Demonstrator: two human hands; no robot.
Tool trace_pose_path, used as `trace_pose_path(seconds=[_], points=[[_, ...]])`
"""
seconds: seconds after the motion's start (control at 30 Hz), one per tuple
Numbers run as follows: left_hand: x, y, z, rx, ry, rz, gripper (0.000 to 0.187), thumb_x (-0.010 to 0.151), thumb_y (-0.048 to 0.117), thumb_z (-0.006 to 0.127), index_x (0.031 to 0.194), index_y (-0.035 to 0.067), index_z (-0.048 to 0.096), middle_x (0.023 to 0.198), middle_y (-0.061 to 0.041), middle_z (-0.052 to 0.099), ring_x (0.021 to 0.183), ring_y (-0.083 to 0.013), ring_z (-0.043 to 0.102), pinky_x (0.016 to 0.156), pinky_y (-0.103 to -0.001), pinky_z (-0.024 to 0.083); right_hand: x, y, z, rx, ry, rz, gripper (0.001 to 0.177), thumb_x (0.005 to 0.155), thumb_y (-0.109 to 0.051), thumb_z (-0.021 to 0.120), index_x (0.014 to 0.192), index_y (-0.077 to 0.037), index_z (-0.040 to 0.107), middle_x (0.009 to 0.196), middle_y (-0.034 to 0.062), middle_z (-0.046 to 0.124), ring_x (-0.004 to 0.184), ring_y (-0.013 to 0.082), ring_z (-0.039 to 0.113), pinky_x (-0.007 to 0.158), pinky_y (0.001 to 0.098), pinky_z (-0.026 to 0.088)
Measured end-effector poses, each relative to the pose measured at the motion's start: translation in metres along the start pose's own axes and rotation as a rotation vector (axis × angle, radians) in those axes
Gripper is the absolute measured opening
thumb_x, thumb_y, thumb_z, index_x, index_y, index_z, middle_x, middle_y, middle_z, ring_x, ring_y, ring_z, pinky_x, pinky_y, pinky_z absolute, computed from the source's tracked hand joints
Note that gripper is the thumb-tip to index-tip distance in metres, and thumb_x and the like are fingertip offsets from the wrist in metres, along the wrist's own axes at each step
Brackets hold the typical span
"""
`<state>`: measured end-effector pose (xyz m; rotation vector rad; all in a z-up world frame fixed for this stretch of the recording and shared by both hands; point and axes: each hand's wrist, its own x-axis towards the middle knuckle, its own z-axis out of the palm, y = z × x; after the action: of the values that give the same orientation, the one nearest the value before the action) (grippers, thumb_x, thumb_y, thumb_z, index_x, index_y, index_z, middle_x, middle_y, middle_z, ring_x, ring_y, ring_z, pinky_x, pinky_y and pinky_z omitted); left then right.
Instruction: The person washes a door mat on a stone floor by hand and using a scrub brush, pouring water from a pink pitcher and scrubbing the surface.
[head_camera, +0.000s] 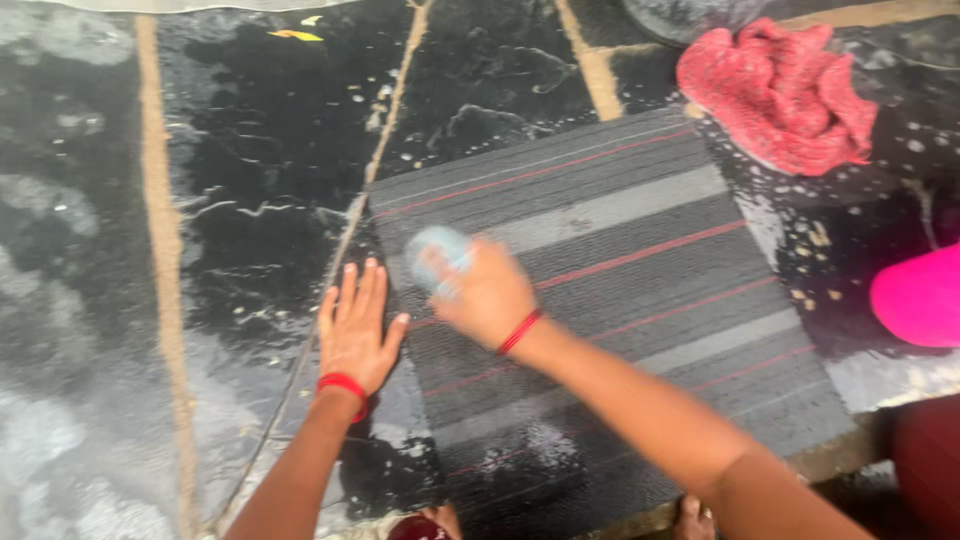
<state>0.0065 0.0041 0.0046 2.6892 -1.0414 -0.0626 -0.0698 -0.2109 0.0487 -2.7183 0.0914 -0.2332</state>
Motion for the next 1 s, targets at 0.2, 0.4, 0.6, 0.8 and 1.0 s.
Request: trace_pose_path(seconds=[0.2,0.4,0.6,0.8,1.0], points=[[-0.001,0.003,0.003,0.068,0.019,0.044,0.067,0.099,0.043,0.045,0.159,0.016,0.032,0.169,-0.005,0.024,0.156,-0.0315,0.014,0.122,-0.051,0.010,-0.035,0.251,-0.124,-0.817,0.427,0.157,0.051,0.098,-0.049,0.061,0.134,-0.014,0.066,0.131,0.0127,0.069,0.107,0.0318,0.068,0.090,0.0488,0.052],[0.005,0.010,-0.009,0.065,-0.026,0.035,0.069,0.097,0.043,0.045,0.158,0.016,0.031,0.168,-0.001,0.023,0.155,-0.0321,0.012,0.120,-0.054,0.009,0.005,0.099,-0.062,-0.346,0.230,-0.056,0.046,0.079,-0.038,0.069,0.119,-0.014,0.068,0.113,0.0124,0.069,0.098,0.0338,0.068,0.082,0.0514,0.052],[0.004,0.008,-0.013,0.247,-0.241,-0.009,0.067,0.099,0.049,0.043,0.157,0.018,0.031,0.169,0.002,0.022,0.161,-0.0283,0.007,0.125,-0.050,0.006,0.037,0.021,-0.013,-0.149,0.087,-0.149,0.044,0.080,-0.033,0.071,0.121,-0.017,0.072,0.092,0.0162,0.070,0.085,0.0376,0.066,0.077,0.0526,0.053],[0.004,0.005,-0.001,0.085,-0.006,0.063,0.072,0.095,0.047,0.044,0.158,0.014,0.030,0.167,-0.003,0.022,0.155,-0.0298,0.011,0.121,-0.053,0.007,-0.011,0.287,-0.135,-0.827,0.306,0.558,0.059,0.082,-0.053,0.070,0.128,-0.017,0.070,0.099,0.0299,0.067,0.080,0.0405,0.066,0.068,0.0510,0.055],[0.006,0.008,-0.009,0.124,-0.050,0.032,0.072,0.095,0.048,0.047,0.158,0.015,0.031,0.168,0.000,0.023,0.155,-0.0288,0.013,0.122,-0.051,0.007,0.056,0.065,-0.017,-0.122,0.200,0.035,0.032,0.101,-0.044,0.063,0.120,-0.020,0.073,0.108,0.0106,0.071,0.095,0.0326,0.067,0.085,0.0485,0.055]])
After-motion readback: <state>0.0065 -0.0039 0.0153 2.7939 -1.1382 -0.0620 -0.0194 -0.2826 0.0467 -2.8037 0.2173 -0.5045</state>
